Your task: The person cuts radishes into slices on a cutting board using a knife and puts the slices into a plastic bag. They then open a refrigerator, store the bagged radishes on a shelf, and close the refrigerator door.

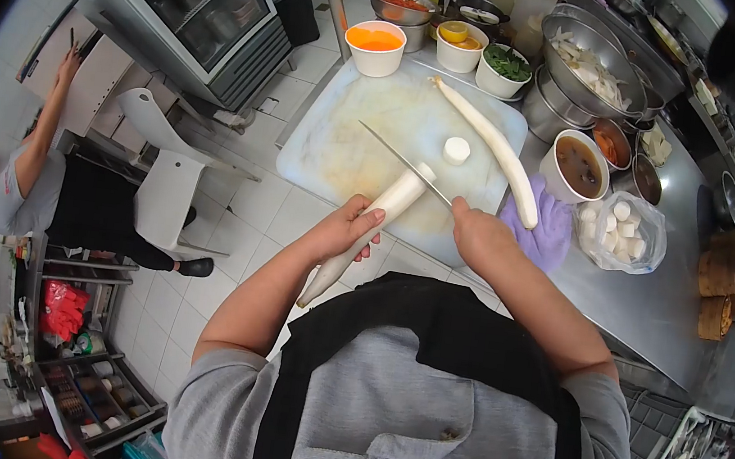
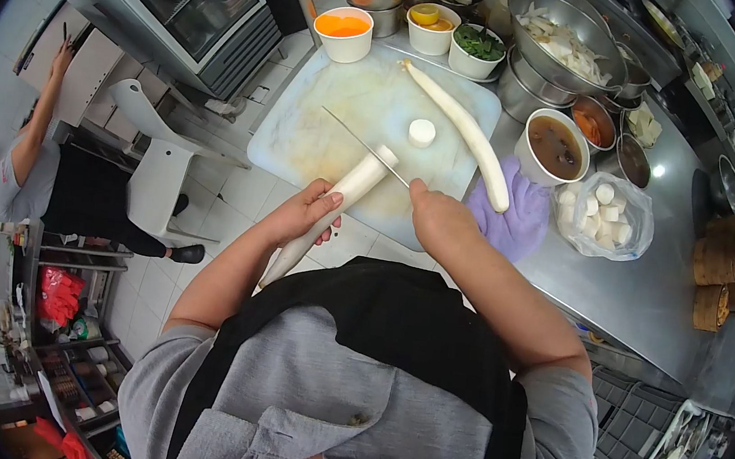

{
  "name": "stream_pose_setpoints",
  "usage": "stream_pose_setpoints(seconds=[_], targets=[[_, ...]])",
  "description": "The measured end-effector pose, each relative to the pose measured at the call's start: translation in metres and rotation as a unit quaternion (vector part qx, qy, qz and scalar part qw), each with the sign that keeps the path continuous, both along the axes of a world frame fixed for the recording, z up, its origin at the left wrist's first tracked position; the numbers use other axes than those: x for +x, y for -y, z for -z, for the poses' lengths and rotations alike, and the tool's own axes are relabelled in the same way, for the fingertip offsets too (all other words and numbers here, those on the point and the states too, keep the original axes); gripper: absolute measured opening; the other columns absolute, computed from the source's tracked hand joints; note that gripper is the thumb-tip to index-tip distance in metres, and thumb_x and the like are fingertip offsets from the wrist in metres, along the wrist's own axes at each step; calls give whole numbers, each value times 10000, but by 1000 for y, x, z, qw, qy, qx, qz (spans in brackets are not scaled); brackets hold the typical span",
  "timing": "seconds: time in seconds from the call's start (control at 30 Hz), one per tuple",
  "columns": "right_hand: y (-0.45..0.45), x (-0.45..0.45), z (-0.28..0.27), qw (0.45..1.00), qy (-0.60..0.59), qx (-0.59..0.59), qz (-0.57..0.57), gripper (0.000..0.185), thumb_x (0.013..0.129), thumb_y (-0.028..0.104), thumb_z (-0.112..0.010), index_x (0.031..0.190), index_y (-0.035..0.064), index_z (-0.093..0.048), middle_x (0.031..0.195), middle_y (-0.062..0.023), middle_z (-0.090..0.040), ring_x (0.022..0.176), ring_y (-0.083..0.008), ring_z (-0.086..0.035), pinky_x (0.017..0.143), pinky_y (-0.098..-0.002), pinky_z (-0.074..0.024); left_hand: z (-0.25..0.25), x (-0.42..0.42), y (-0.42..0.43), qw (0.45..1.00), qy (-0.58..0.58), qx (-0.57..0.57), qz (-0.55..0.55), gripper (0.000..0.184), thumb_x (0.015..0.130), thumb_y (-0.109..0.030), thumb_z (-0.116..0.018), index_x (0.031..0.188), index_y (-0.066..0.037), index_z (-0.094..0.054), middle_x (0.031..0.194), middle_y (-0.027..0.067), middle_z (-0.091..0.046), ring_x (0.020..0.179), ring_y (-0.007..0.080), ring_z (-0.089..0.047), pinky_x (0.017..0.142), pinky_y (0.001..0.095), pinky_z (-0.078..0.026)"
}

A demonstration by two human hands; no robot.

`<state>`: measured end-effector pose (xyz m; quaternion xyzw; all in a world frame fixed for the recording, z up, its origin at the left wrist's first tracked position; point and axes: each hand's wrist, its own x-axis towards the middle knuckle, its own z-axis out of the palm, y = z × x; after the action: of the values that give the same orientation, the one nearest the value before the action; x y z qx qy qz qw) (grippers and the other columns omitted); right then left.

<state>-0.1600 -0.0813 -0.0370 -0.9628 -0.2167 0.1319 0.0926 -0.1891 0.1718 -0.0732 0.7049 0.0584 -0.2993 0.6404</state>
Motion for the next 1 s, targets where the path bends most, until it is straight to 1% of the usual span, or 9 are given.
stream_pose_setpoints(seconds=[0.13,0.27,0.33,0.37,0.43,0.53,0.77,0.83,1.0], targets=[[-3,11,-1,998,-60,-3,5,158,883,47,-408,1017,-15,-465,781,-223,-631,794,-400,-648,665,-497,-509,2,-2,1,1000,18,8,1,411,965,-415,-503,1120,-43,-420,820,75,-593,581,123,-566,516,271,-487],[11,29,11,999,-46,17,-10,170,894,77,-425,1032,-14,-466,785,-226,-631,777,-411,-637,666,-499,-499,6,-6,5,1000,22,4,-15,419,965,-405,-506,1141,-41,-396,827,83,-600,588,131,-578,525,275,-496],[19,33,-9,945,-260,160,114,157,902,112,-449,1008,-2,-469,783,-231,-631,729,-422,-624,650,-505,-489,5,-6,7,1000,5,5,-18,424,966,-395,-507,1157,-40,-374,835,92,-601,584,133,-576,526,277,-497],[23,34,-3,947,-258,159,110,157,902,112,-449,1008,-2,-469,783,-231,-631,729,-422,-624,650,-505,-489,5,-5,7,1000,8,4,-22,424,966,-395,-507,1157,-40,-374,835,92,-601,584,133,-576,526,277,-497],[28,26,22,988,36,152,-2,150,902,137,-472,976,7,-463,754,-224,-621,664,-408,-618,582,-503,-478,7,-5,6,999,12,-16,-27,476,947,-401,-549,1171,-24,-365,832,101,-580,568,134,-553,492,285,-481],[12,-2,5,988,77,132,-16,128,898,126,-474,948,9,-457,725,-215,-610,635,-394,-620,542,-499,-481,6,-4,5,999,8,-25,-29,481,944,-402,-553,1170,-21,-366,831,101,-576,567,134,-550,486,284,-479],[-8,-15,8,992,100,67,-33,126,887,118,-508,923,13,-448,712,-201,-598,633,-381,-627,536,-486,-494,3,-5,6,1000,-1,-16,-22,432,960,-413,-513,1134,-43,-373,835,85,-591,583,126,-563,512,275,-485],[-10,-16,2,997,60,34,-28,99,876,68,-480,954,7,-463,767,-216,-610,674,-383,-640,575,-495,-512,3,-5,7,1000,0,-9,-24,431,957,-413,-519,1133,-48,-372,828,81,-588,579,125,-559,508,274,-484],[-14,-5,8,1000,3,7,-21,113,874,43,-454,978,0,-469,754,-208,-610,733,-378,-652,585,-489,-512,8,-5,7,1000,5,-9,-24,433,950,-411,-535,1135,-55,-371,830,83,-588,578,124,-561,510,271,-486]])
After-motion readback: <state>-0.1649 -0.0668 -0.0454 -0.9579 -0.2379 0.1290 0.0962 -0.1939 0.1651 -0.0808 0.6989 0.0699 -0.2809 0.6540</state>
